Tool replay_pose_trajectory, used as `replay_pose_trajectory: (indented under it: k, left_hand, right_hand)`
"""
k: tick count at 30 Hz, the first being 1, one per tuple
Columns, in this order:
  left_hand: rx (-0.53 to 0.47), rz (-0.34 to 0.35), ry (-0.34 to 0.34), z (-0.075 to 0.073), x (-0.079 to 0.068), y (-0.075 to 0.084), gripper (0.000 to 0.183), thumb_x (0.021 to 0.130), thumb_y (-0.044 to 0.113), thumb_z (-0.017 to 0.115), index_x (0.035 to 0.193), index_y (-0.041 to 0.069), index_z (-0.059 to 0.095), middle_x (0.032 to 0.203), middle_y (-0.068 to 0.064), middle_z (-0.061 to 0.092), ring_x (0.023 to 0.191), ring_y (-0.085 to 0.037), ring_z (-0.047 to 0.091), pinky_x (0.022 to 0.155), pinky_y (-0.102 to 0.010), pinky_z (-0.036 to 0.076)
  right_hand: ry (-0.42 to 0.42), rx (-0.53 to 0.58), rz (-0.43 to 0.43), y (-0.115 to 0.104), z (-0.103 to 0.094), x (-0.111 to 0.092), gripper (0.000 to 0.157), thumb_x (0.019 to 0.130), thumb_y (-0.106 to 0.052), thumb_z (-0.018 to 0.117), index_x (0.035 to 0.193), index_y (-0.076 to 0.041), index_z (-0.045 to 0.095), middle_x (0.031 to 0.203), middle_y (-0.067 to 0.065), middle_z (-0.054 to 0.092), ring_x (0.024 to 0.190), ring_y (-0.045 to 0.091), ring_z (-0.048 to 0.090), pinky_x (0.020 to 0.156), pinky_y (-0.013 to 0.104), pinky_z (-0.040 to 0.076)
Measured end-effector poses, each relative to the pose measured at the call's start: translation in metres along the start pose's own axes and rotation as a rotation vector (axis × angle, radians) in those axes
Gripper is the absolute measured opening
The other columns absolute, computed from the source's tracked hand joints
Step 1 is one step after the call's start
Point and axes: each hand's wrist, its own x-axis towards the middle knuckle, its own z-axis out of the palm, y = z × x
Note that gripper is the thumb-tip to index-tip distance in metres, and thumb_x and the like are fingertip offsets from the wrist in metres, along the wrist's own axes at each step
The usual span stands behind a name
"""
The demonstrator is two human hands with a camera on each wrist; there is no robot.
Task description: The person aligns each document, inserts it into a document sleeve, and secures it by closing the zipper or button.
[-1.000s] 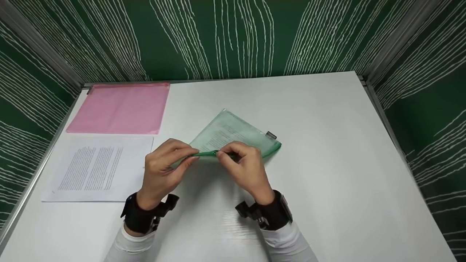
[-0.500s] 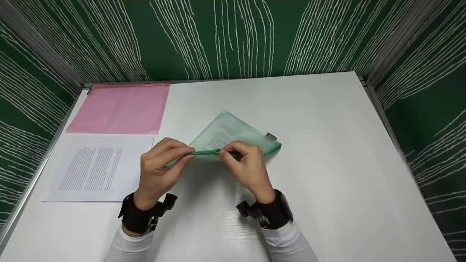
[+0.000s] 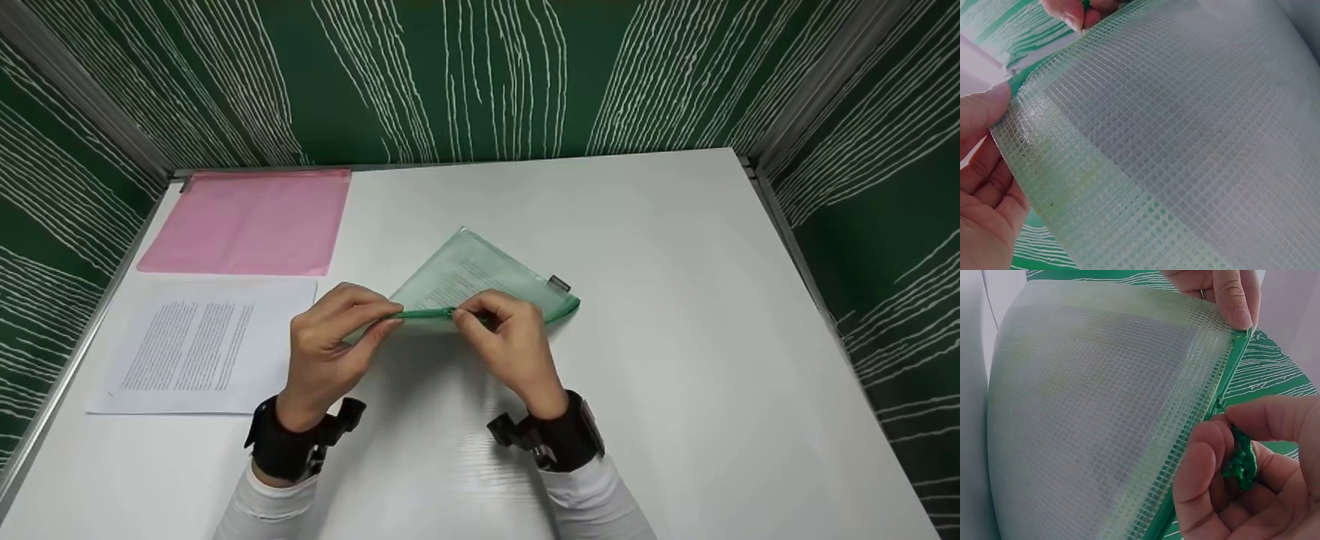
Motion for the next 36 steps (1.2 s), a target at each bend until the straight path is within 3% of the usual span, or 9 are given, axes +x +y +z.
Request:
replay_pose_trajectory:
  k: [10, 17, 36]
  left_hand:
    - [-0.008, 0.013, 0.018, -0.0012, 0.0015, 0.0, 0.007, 0.089, 0.002, 0.079, 0.096, 0.001, 0.078, 0.088, -0.005, 0.068, 0.078, -0.017, 0.06, 0.069, -0.028, 0.05]
    - [-0.012, 0.012, 0.036, -0.0036, 0.0023, 0.0007, 0.008, 0.088, 0.002, 0.079, 0.095, 0.001, 0.078, 0.087, -0.006, 0.068, 0.078, -0.017, 0.061, 0.068, -0.029, 0.05]
    - [-0.004, 0.021, 0.064, -0.0042, 0.0034, 0.0012, 0.008, 0.086, 0.0, 0.081, 0.093, 0.0, 0.077, 0.086, -0.006, 0.068, 0.077, -0.018, 0.061, 0.067, -0.029, 0.05]
  right_hand:
    - [-0.003, 0.002, 0.039, -0.0004, -0.0016, 0.001, 0.012, 0.096, 0.005, 0.066, 0.086, 0.006, 0.071, 0.069, 0.009, 0.061, 0.06, 0.02, 0.056, 0.059, 0.027, 0.046]
    - [0.017, -0.004, 0.045, -0.0011, -0.0026, 0.0014, 0.013, 0.095, 0.006, 0.066, 0.086, 0.002, 0.073, 0.069, 0.01, 0.062, 0.06, 0.021, 0.059, 0.059, 0.027, 0.049]
    - [0.04, -0.053, 0.081, 0.0002, -0.0045, 0.0021, 0.014, 0.094, 0.007, 0.066, 0.085, 0.0, 0.074, 0.068, 0.007, 0.061, 0.06, 0.018, 0.056, 0.059, 0.025, 0.044]
